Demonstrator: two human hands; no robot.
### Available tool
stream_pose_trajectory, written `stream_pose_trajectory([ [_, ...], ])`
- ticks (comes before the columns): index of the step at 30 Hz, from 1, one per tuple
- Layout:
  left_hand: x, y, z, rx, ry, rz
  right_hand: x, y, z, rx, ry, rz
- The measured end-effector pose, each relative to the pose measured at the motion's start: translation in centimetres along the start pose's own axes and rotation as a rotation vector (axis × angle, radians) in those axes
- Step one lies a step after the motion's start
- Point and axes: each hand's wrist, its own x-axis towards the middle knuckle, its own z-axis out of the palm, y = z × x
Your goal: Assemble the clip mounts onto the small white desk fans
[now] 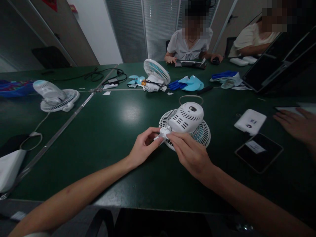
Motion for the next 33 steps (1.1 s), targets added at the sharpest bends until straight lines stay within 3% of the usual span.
stream_pose_trajectory([
  [6, -0.4, -0.3, 0.1, 0.035, -0.061, 0.038, -0.2, 0.2, 0.1, -0.054, 0.015, 0.026],
  [12, -0.3, -0.5, 0.0, 0.052, -0.041, 0.036, 0.4, -0.1, -0.3, 0.009, -0.007, 0.083],
  [16, -0.2, -0.5, 0.0, 0.071, -0.025, 0.041, 0.4, -0.2, -1.0, -0.06, -0.076, 0.038],
  [24, -0.4, -0.3, 0.1, 0.103, -0.052, 0.057, 0.6, 0.0, -1.5, -0.237, -0.074, 0.035],
  [28, -0.4, -0.3, 0.1, 0.109, -0.04, 0.062, 0.4, 0.4, -1.8, -0.196, -0.053, 0.017],
  [33, -0.3, -0.5, 0.0, 0.115, -0.04, 0.059, 0.3, 1.5, -2.2, -0.199, -0.125, -0.08],
])
